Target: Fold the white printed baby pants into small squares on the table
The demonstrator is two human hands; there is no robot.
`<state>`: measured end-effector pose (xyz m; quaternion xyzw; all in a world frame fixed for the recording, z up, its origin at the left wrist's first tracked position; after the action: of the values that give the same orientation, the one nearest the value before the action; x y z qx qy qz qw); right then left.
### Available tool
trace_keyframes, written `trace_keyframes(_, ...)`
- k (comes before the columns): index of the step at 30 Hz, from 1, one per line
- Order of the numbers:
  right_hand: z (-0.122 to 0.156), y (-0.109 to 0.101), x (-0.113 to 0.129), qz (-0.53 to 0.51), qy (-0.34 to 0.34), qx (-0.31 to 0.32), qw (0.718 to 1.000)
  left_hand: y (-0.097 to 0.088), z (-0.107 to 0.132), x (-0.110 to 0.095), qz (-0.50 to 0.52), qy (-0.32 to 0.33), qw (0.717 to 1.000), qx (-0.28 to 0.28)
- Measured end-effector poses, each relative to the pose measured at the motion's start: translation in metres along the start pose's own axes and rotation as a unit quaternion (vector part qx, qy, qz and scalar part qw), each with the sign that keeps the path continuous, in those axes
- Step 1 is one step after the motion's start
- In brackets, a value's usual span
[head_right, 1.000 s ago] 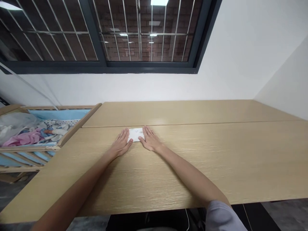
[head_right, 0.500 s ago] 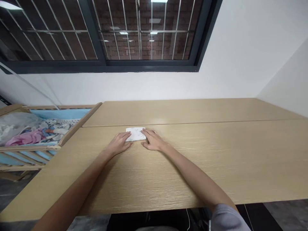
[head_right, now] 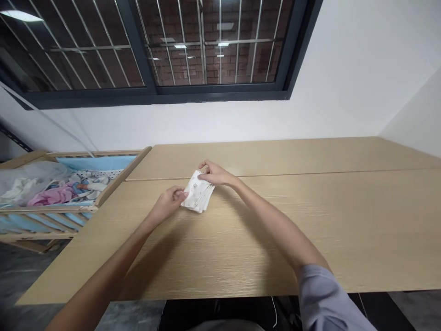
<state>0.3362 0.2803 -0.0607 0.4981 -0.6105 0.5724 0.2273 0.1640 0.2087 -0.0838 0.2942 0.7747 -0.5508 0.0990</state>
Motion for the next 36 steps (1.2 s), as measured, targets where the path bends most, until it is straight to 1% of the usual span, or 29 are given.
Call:
trace_keyframes(2,-0.010,0.016,-0.011,-0.004,0.038,0.073,0.997,0.010,0.011,0.007,-0.008,-0.045,0.999,0.021)
trace_keyframes(4,-0.018,0.034,-0.026,0.012,0.050,0.123,0.991,0.022,0.020,0.014,-0.030,-0.082,0.996,0.029)
trace_keyframes(6,-0.023,0.049,-0.043,0.026,0.048,0.139,0.989,0.032,0.024,0.019,-0.054,-0.106,0.992,0.031)
trace_keyframes(8,-0.025,0.059,-0.056,0.031,0.044,0.140,0.989,0.038,0.024,0.021,-0.076,-0.116,0.990,0.032)
trace_keyframes(10,-0.025,0.065,-0.064,0.035,0.038,0.142,0.989,0.039,0.022,0.019,-0.095,-0.114,0.988,0.039)
trace_keyframes(12,-0.024,0.066,-0.065,0.045,0.031,0.146,0.988,0.037,0.020,0.015,-0.112,-0.105,0.987,0.049)
trace_keyframes(14,-0.021,0.062,-0.058,0.058,0.024,0.139,0.988,0.032,0.022,0.005,-0.133,-0.092,0.986,0.051)
trace_keyframes(15,-0.019,0.058,-0.049,0.074,0.000,0.122,0.990,0.030,0.025,-0.001,-0.142,-0.085,0.985,0.048)
trace_keyframes(16,-0.016,0.054,-0.035,0.098,-0.041,0.100,0.989,0.028,0.030,-0.009,-0.150,-0.071,0.985,0.041)
trace_keyframes(17,-0.009,0.051,-0.018,0.127,-0.096,0.079,0.984,0.028,0.037,-0.020,-0.154,-0.046,0.986,0.031)
trace_keyframes(18,0.002,0.052,0.000,0.156,-0.158,0.066,0.973,0.029,0.046,-0.032,-0.155,-0.012,0.988,0.021)
trace_keyframes(19,0.017,0.057,0.017,0.180,-0.221,0.069,0.956,0.032,0.056,-0.044,-0.155,0.027,0.987,0.014)
trace_keyframes(20,0.035,0.065,0.031,0.194,-0.274,0.089,0.938,0.038,0.067,-0.056,-0.157,0.063,0.985,0.014)
trace_keyframes(22,0.071,0.087,0.046,0.188,-0.332,0.153,0.911,0.052,0.087,-0.070,-0.170,0.108,0.979,0.034)
trace_keyframes(24,0.099,0.104,0.048,0.168,-0.349,0.202,0.899,0.067,0.101,-0.073,-0.185,0.112,0.974,0.068)
trace_keyframes(26,0.109,0.114,0.040,0.153,-0.337,0.225,0.901,0.075,0.107,-0.073,-0.196,0.108,0.971,0.086)
trace_keyframes(27,0.108,0.115,0.033,0.150,-0.326,0.231,0.905,0.076,0.107,-0.072,-0.201,0.104,0.970,0.085)
trace_keyframes(29,0.093,0.111,0.017,0.155,-0.296,0.232,0.913,0.075,0.105,-0.068,-0.208,0.095,0.971,0.064)
trace_keyframes(32,0.056,0.094,-0.009,0.181,-0.246,0.213,0.928,0.073,0.104,-0.064,-0.189,0.090,0.978,0.014)
trace_keyframes(33,0.045,0.088,-0.017,0.190,-0.234,0.207,0.931,0.074,0.104,-0.063,-0.182,0.089,0.979,0.005)
trace_keyframes(36,0.024,0.078,-0.034,0.203,-0.211,0.201,0.935,0.077,0.105,-0.060,-0.176,0.079,0.981,0.009)
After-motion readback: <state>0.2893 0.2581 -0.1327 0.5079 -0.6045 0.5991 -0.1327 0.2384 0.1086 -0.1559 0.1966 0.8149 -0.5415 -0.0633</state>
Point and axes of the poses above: each hand's wrist, its own z-axis away from the middle knuckle, its own y-axis out of the palm, x = y × z, the point moved 9 cm from there along -z, towards the middle knuckle, and after that the axes turned 11 degrees about -x, right-handed, at the moved point
